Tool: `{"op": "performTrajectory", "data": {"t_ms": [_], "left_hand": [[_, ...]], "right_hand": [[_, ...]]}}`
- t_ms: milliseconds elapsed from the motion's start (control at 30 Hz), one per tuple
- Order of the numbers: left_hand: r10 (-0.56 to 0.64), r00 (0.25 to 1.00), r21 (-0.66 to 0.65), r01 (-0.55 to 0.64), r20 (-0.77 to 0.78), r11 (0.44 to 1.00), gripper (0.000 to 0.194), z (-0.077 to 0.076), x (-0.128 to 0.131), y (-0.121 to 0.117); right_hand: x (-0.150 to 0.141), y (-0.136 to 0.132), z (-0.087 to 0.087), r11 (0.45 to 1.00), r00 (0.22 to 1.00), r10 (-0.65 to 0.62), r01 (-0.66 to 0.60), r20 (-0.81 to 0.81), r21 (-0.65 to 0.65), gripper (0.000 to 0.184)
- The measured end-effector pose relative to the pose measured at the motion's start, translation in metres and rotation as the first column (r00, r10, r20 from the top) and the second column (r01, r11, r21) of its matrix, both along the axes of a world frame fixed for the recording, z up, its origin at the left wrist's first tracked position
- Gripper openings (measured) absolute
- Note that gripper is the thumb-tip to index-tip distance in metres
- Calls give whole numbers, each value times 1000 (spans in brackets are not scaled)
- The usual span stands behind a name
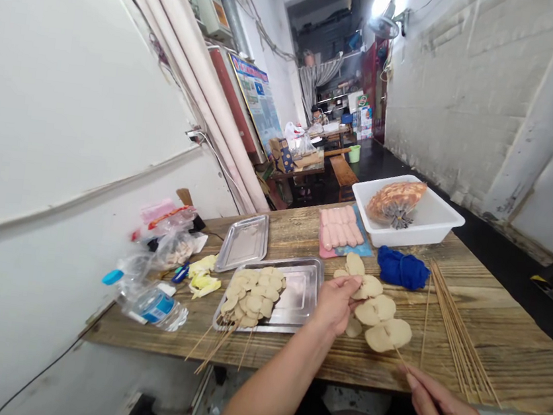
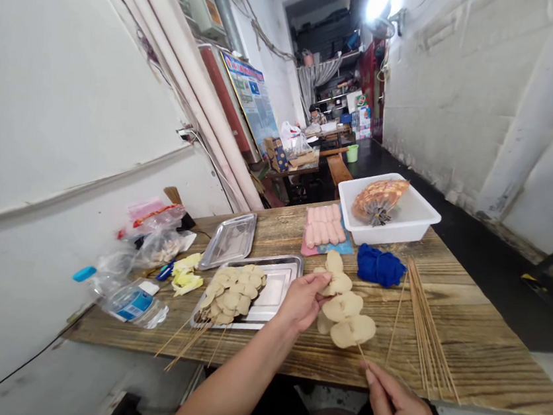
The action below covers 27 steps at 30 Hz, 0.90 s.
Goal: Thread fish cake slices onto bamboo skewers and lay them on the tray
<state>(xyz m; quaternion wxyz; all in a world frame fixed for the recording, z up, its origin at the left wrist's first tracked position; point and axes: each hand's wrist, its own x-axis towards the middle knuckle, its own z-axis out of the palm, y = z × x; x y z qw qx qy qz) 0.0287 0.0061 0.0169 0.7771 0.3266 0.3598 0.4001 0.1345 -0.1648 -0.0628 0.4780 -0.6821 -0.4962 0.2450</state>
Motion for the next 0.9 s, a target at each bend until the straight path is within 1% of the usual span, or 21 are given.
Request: {"op": "performTrajectory", "data": {"t_ms": [133,233,300,367,433,500,733,800,900], "left_hand": [[46,998,1,-46,43,999,30,-5,5,-5],[42,996,-31,-40,82,999,33,-7,4,-5],[11,995,-59,-5,95,998,36,-7,2,-4],[-53,993,-68,60,108,996,37,-7,-1,-4],[-117,986,-49,123,122,991,37,-7,-3,-5],[-148,981,-26,153,127,988,37,-8,-3,-6],[-88,990,-10,90,106,996,38,-10,1,-11],[-129,985,4,129,113,992,38,-11,-1,-9],[-258,961,43,255,101,966,37,-13,-8,-4]], "right_hand": [[1,2,0,1000,999,-4,5,38,-11,32],[1,3,1,1000,997,-18,18,79,5,31],[1,3,3,999,995,-25,22,94,26,31],[1,2,4,999,995,-26,22,101,39,30],[1,2,4,999,995,-25,21,101,43,29],[1,2,3,999,994,-26,22,102,44,29],[2,1,0,1000,994,-20,18,112,22,31],[2,1,0,1000,994,-17,14,110,25,31],[3,0,-1,999,996,-20,18,89,27,30]]}}
